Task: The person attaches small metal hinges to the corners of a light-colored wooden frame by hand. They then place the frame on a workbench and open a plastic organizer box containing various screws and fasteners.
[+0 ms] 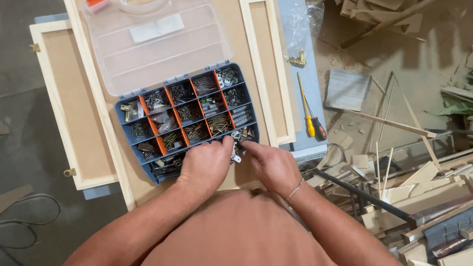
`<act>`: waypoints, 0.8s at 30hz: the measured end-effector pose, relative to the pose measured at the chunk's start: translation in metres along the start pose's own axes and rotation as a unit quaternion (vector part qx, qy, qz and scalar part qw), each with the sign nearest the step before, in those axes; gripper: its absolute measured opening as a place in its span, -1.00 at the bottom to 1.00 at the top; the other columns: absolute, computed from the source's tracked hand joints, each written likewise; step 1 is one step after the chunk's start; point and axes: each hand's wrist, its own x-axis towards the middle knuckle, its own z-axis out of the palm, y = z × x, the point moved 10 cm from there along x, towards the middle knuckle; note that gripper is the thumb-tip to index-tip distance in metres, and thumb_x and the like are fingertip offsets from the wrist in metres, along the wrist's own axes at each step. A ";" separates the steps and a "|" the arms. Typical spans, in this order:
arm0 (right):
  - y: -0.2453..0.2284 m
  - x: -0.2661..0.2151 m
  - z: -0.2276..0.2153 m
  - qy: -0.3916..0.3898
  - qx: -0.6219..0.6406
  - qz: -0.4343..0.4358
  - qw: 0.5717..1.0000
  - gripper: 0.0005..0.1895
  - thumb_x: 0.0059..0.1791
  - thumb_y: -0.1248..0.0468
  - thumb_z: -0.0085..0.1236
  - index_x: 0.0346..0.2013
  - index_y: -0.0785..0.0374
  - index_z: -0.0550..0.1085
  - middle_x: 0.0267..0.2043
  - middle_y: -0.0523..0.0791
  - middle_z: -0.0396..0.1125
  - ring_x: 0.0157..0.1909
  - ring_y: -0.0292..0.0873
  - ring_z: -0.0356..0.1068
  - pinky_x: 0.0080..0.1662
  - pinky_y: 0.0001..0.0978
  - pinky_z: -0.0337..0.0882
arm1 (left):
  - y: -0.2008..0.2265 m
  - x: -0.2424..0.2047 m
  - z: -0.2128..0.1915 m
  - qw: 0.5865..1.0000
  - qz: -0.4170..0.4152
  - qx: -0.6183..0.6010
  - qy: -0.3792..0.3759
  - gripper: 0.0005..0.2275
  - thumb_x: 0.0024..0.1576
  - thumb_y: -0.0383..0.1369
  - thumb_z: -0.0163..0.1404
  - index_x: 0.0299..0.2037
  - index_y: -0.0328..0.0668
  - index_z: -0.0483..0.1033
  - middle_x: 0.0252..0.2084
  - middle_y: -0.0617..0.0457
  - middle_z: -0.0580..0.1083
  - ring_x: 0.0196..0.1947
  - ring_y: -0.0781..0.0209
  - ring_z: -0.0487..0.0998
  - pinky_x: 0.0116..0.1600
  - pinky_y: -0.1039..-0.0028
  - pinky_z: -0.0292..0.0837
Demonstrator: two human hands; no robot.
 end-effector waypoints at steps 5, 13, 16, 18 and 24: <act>0.012 -0.002 -0.008 0.025 -0.040 0.024 0.999 -0.58 0.04 0.18 -0.06 0.21 -0.20 0.41 -0.27 -0.14 0.54 -0.18 0.06 0.54 -0.10 0.00 0.54 | -0.005 -0.006 -0.015 1.000 0.009 -0.012 0.013 -0.92 0.07 -0.25 -0.01 -0.29 0.09 0.41 -0.63 0.22 0.42 -0.65 0.17 0.56 -0.55 0.39 0.50; -0.031 0.001 -0.011 -0.020 -0.084 -0.062 0.994 -0.58 0.05 0.21 -0.11 0.21 -0.12 0.41 -0.36 -0.04 0.53 -0.27 0.14 0.55 -0.18 0.07 0.54 | -0.047 -0.020 -0.033 0.902 -0.143 -0.360 -0.191 -0.81 0.19 -0.10 0.04 -0.11 0.11 0.47 -0.49 0.03 0.54 -0.35 -0.16 0.65 -0.21 0.07 0.56; -0.016 0.003 -0.009 -0.006 -0.176 -0.042 0.983 -0.59 0.06 0.13 -0.18 0.21 -0.16 0.34 -0.45 -0.12 0.47 -0.35 0.04 0.54 -0.27 0.00 0.54 | -0.058 -0.041 -0.017 0.790 -0.265 -0.507 -0.222 -0.88 0.15 -0.16 0.11 -0.15 0.23 0.58 -0.46 0.07 0.59 -0.26 -0.06 0.67 -0.13 0.18 0.54; 0.002 0.004 -0.010 -0.033 -0.128 0.031 0.991 -0.55 0.05 0.14 -0.16 0.25 -0.19 0.35 -0.42 -0.01 0.50 -0.30 0.19 0.53 -0.18 0.10 0.53 | -0.061 -0.053 0.013 0.718 -0.280 -0.617 -0.163 -0.92 0.17 -0.26 0.15 -0.22 0.02 0.62 -0.49 0.12 0.50 -0.39 0.29 0.49 -0.20 0.42 0.48; 0.021 0.007 -0.009 -0.048 -0.059 0.096 0.992 -0.55 0.05 0.09 -0.15 0.24 -0.23 0.40 -0.29 0.03 0.53 -0.15 0.26 0.52 -0.08 0.15 0.50 | -0.059 -0.063 0.030 0.512 -0.265 -0.808 -0.123 -0.83 0.21 -0.44 0.07 -0.06 -0.35 0.53 -0.31 -0.11 0.60 -0.35 0.24 0.62 -0.24 0.48 0.64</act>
